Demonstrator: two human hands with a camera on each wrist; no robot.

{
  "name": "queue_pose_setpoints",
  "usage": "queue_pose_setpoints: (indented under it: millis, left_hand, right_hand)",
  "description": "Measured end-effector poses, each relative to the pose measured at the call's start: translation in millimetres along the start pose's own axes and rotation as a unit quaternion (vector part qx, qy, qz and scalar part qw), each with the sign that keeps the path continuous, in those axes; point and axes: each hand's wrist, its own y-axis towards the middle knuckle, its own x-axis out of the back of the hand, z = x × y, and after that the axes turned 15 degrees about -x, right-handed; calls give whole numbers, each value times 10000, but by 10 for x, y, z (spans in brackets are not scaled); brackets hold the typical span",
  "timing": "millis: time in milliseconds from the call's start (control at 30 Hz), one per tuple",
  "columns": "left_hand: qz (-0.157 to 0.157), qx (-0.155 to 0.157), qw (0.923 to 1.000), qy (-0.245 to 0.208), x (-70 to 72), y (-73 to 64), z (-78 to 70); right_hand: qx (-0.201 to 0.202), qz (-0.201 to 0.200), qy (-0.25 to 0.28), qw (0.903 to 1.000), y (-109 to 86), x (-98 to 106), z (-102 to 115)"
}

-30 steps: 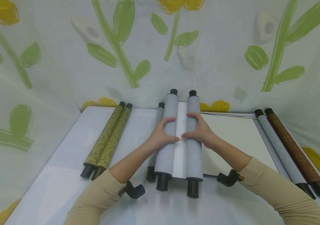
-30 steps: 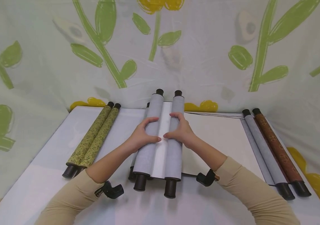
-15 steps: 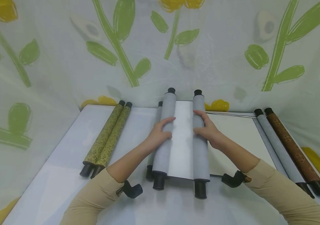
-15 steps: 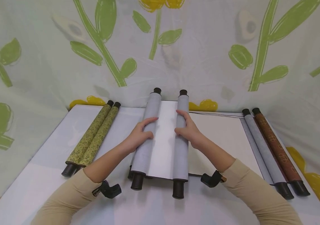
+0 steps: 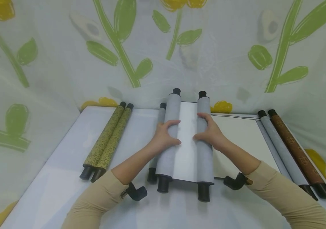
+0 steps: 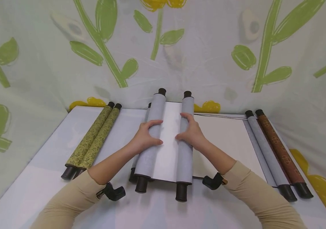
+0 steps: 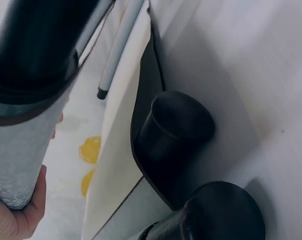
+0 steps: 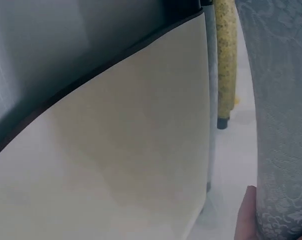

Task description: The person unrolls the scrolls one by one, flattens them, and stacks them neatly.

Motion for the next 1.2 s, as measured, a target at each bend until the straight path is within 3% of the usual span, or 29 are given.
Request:
queue_pose_setpoints:
  millis: [200,467,733,1200]
  left_hand:
    - [49,-65,9999,147,16,-30,-27]
    - [164,151,9997,33,71,-45,-79]
    - [56,116,9993,351,59,-7,-10]
    - [-29,-92,9983,568,116,-17,1]
  right_hand:
    - [-134,39,-204,9997,-19,30,24]
    - [-219,189,-402,9988,-51,150,31]
    - [-52,-277,-657,9974,-12,126,-49]
    - [5,-477,-764,9959,-17,162,-41]
